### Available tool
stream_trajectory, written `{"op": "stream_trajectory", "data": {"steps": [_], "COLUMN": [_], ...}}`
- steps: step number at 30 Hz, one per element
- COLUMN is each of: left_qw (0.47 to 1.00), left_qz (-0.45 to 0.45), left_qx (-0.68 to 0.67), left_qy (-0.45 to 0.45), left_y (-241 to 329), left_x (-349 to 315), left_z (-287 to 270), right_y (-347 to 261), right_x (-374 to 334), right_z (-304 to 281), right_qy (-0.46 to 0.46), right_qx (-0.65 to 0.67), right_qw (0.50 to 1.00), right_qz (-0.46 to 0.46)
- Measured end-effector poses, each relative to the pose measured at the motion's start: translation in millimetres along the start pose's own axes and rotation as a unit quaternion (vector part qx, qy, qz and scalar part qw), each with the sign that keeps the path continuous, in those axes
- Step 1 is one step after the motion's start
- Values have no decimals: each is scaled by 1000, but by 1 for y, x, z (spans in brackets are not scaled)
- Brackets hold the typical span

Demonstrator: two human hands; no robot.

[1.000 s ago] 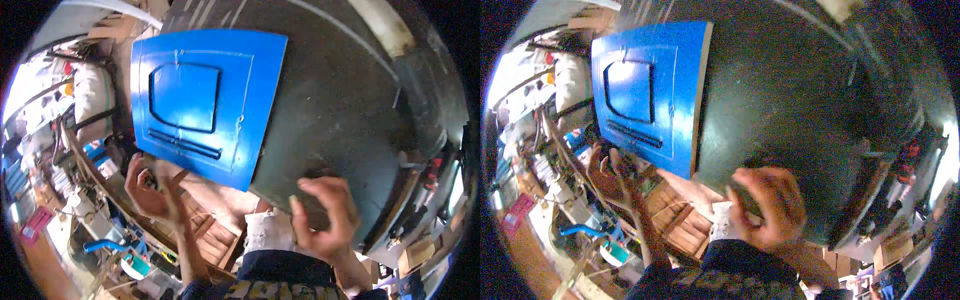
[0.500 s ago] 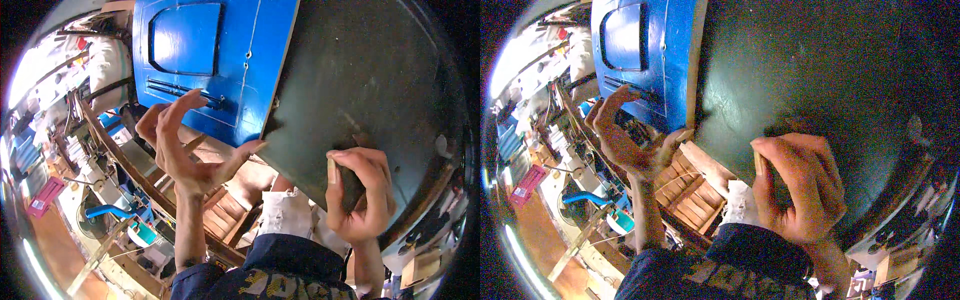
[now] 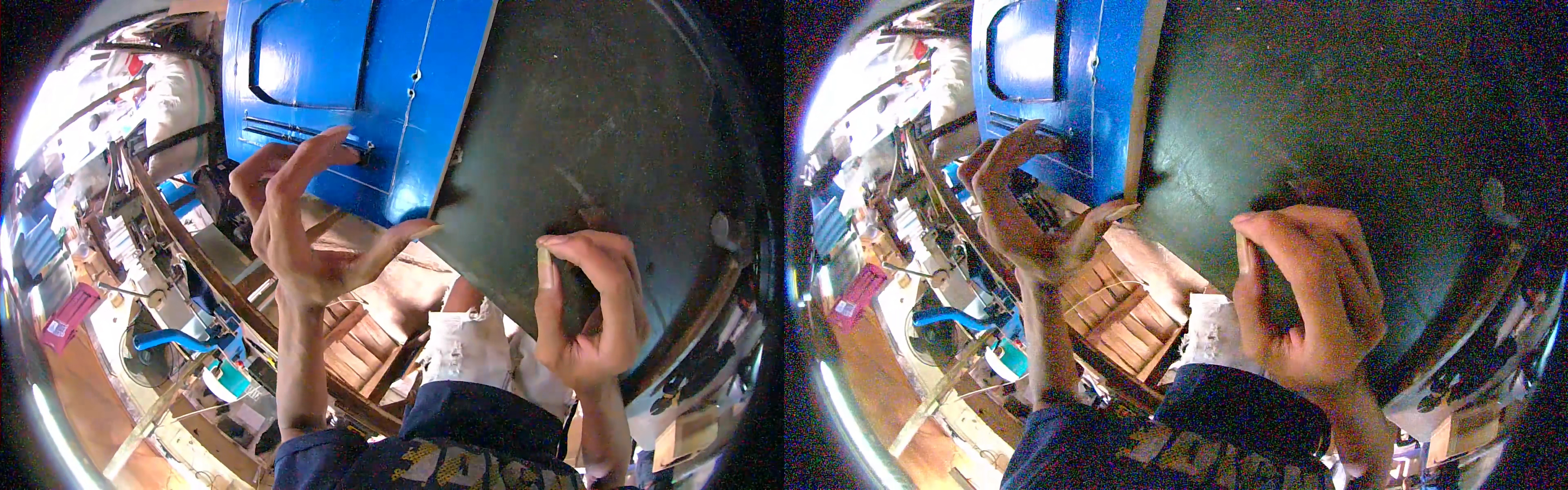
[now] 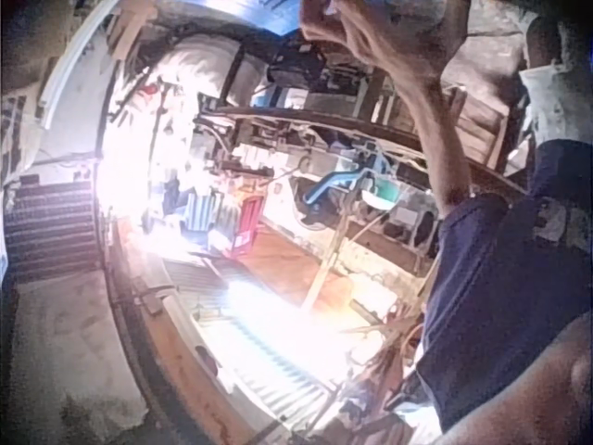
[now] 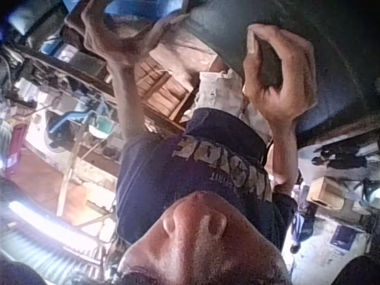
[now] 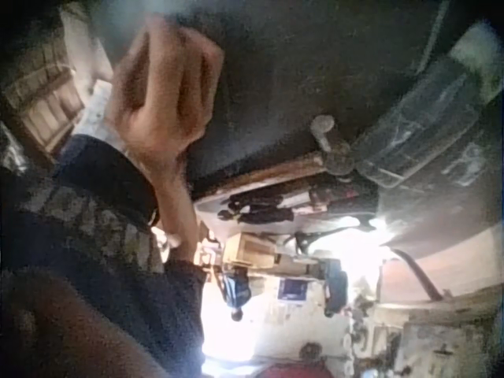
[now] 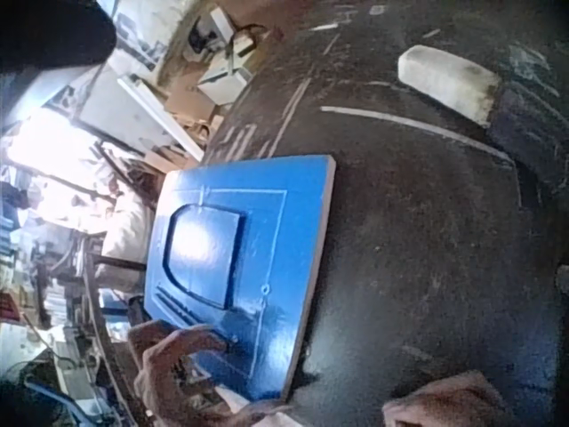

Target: The person uses a mallet and punch to process a blue sheet on a workbench, grinds a small metal piece with a bench grinder, and uses a manual lever cutter to trim materials.

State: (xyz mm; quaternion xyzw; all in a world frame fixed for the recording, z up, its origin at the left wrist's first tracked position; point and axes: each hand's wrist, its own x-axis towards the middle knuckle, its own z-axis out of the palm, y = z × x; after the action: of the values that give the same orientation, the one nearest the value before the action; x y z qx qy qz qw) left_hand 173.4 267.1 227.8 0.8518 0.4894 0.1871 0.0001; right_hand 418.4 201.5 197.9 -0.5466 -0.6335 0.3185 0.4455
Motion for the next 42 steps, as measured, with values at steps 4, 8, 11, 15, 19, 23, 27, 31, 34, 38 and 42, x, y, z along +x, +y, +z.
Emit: {"op": "stream_trajectory", "data": {"steps": [4, 8, 11, 15, 19, 23, 27, 31, 34, 38, 42], "left_qw": [1000, 997, 987, 951, 929, 907, 787, 669, 670, 660, 610], "left_qz": [14, -61, -113, -266, -347, -416, -512, -574, -527, -518, -531], "left_qx": [-7, -19, -47, -154, -127, 4, -287, -444, -499, -520, -565], "left_qy": [0, 49, 104, 43, 27, 66, 191, 163, 159, 162, 163], "left_y": [-1, -9, -32, -60, -46, 24, 98, 117, 97, 87, 88], "left_x": [5, -10, -7, -24, -25, -38, -52, -41, -41, -44, -45], "left_z": [-2, -4, -15, -22, -3, 8, 22, 15, 26, 26, 26], "right_y": [0, -8, -21, 22, 45, 17, -16, 24, -5, -52, -70], "right_x": [1, 5, 21, 50, 71, 83, 101, 144, 184, 207, 239], "right_z": [-2, -12, -75, -142, -174, -169, -202, -191, -122, -70, -75], "right_qy": [-7, -1, -83, 70, -2, -33, 202, 189, 180, -26, -294], "right_qx": [-12, -18, -157, -401, -506, -439, -172, -102, 36, 311, 507], "right_qw": [1000, 1000, 981, 899, 853, 892, 963, 949, 966, 940, 805], "right_qz": [-6, -22, -77, 162, 126, 99, 50, -229, -182, -136, -97]}}
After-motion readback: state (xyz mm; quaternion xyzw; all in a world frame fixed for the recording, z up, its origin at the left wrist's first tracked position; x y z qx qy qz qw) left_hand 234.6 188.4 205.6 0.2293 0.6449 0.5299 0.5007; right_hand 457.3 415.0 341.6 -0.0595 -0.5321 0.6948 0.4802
